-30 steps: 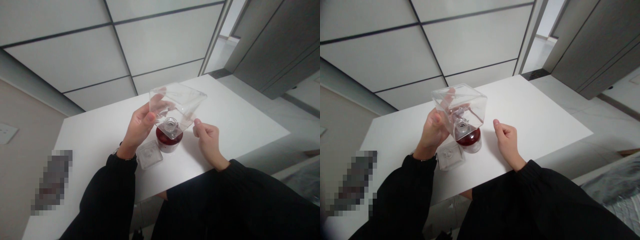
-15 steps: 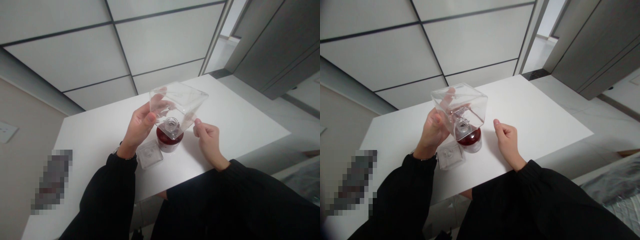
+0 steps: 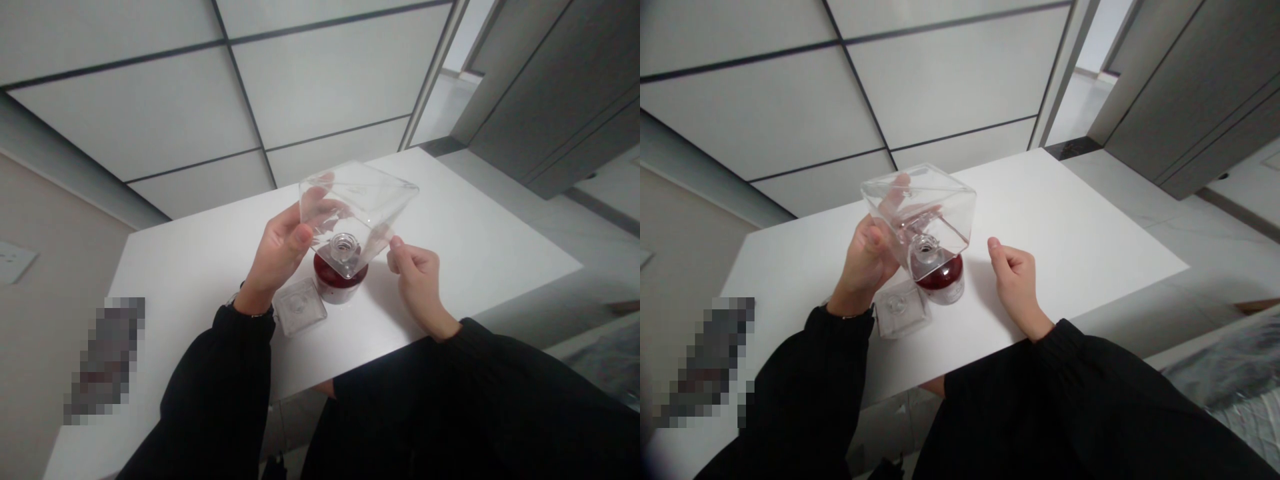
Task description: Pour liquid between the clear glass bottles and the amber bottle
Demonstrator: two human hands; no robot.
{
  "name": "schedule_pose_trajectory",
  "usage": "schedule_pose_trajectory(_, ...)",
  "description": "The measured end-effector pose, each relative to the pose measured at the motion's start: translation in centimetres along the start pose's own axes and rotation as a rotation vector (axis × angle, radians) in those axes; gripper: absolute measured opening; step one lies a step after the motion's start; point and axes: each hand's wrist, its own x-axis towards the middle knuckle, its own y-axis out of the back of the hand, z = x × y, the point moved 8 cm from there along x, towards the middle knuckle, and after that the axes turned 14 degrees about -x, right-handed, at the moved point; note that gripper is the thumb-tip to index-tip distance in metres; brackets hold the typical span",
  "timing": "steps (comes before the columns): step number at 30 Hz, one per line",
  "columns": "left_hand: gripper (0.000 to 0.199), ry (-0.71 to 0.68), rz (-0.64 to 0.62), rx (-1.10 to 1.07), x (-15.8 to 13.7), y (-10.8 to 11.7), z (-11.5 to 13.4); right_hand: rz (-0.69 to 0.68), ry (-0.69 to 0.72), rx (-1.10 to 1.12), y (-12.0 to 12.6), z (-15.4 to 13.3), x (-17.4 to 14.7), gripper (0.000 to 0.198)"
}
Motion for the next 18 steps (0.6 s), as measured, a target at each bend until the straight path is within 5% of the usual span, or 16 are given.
schedule_pose_trajectory(18, 0.07, -0.004, 0.002, 0.009, -0.1, 0.16, -0.06, -0.003, 0.004, -0.006, 0.08, -0.28, -0.04, 0.082)
